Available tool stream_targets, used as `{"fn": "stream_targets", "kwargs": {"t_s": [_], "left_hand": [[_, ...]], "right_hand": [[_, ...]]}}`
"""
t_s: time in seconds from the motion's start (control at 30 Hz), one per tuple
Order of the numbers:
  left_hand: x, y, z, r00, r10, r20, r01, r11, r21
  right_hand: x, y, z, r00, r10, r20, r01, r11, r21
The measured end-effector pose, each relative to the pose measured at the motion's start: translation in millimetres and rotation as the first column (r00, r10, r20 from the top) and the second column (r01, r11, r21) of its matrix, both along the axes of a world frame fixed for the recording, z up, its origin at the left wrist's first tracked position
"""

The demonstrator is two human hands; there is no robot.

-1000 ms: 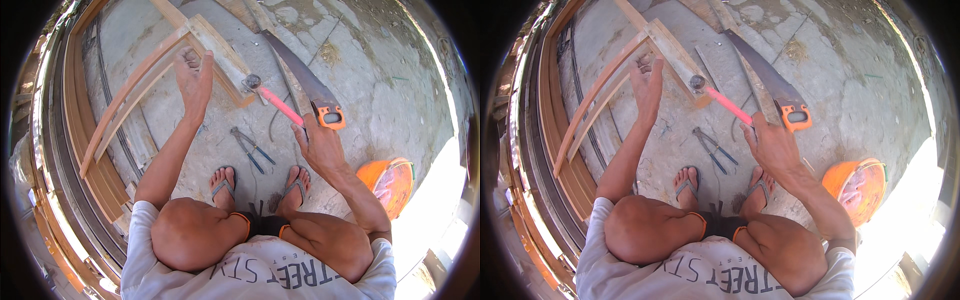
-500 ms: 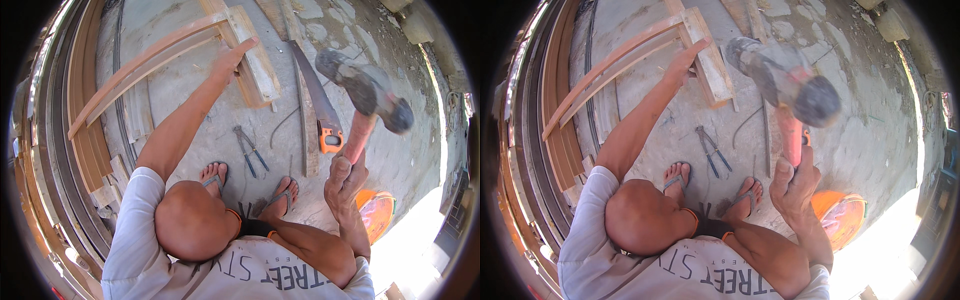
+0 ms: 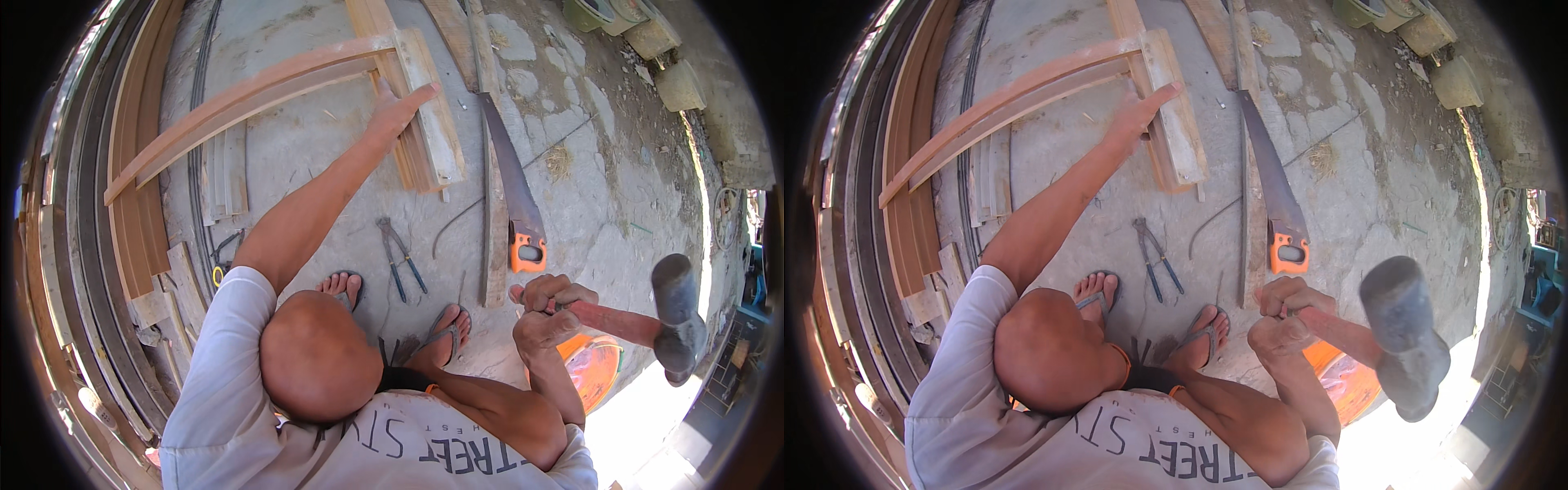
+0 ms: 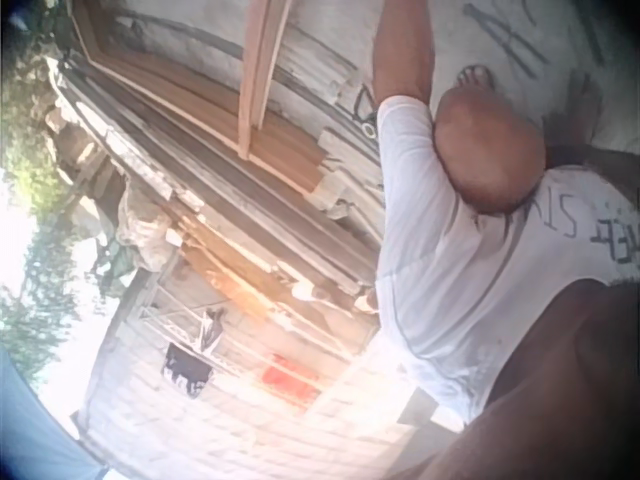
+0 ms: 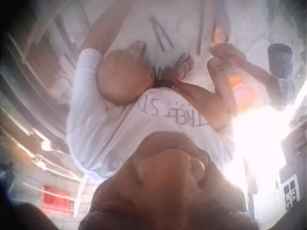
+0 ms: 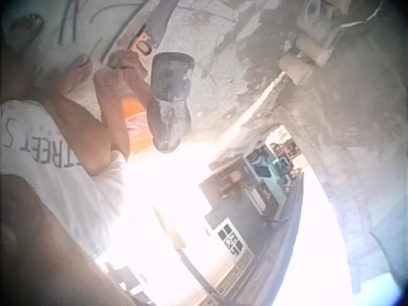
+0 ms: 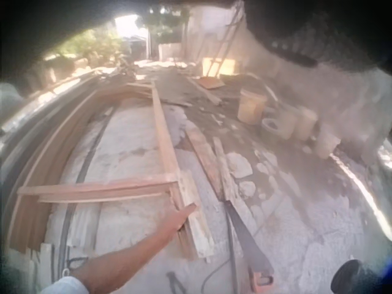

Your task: The person sits on the floor and uses a hand saw to cut a wooden plank. They then use pliers to remove nails from a small piece of wood and a hammer to drive nails into a wooden frame structure. The person continues to saw another plank and hammers nails into the frame.

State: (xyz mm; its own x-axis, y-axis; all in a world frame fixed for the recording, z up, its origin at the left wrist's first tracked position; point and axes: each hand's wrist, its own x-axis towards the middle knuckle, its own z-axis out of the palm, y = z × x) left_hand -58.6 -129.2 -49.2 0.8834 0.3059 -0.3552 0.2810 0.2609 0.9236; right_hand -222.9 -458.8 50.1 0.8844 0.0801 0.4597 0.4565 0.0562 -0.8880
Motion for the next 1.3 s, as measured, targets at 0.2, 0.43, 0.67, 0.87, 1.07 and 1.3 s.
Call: {"fn": "stream_targets", "kwargs": {"t_s": [0.2,0.43,0.67,0.87,1.07,1.3], "left_hand": [[-1,1,3,1.000,-0.012,0.018,0.013,0.999,-0.030],[-4,13,2,0.988,-0.031,-0.151,0.041,0.997,0.060],[-182,44,-100,0.938,-0.232,-0.257,0.340,0.470,0.815],[-252,28,-157,0.877,-0.262,-0.403,0.480,0.432,0.763],[-261,40,-173,0.896,-0.234,-0.377,0.439,0.337,0.833],[-138,80,0,0.982,-0.115,-0.152,0.182,0.794,0.580]], "right_hand": [[17,-15,-1,0.938,-0.086,-0.336,-0.227,0.582,-0.781],[9,-28,9,0.895,-0.143,-0.422,-0.148,0.797,-0.585],[-13,-58,-27,0.816,-0.201,-0.542,-0.152,0.830,-0.537],[-3,-40,-19,0.724,-0.246,-0.644,-0.170,0.842,-0.512],[5,-40,-36,0.744,-0.171,-0.646,-0.209,0.858,-0.468],[5,-46,-42,0.759,-0.177,-0.627,-0.184,0.865,-0.467]]}}
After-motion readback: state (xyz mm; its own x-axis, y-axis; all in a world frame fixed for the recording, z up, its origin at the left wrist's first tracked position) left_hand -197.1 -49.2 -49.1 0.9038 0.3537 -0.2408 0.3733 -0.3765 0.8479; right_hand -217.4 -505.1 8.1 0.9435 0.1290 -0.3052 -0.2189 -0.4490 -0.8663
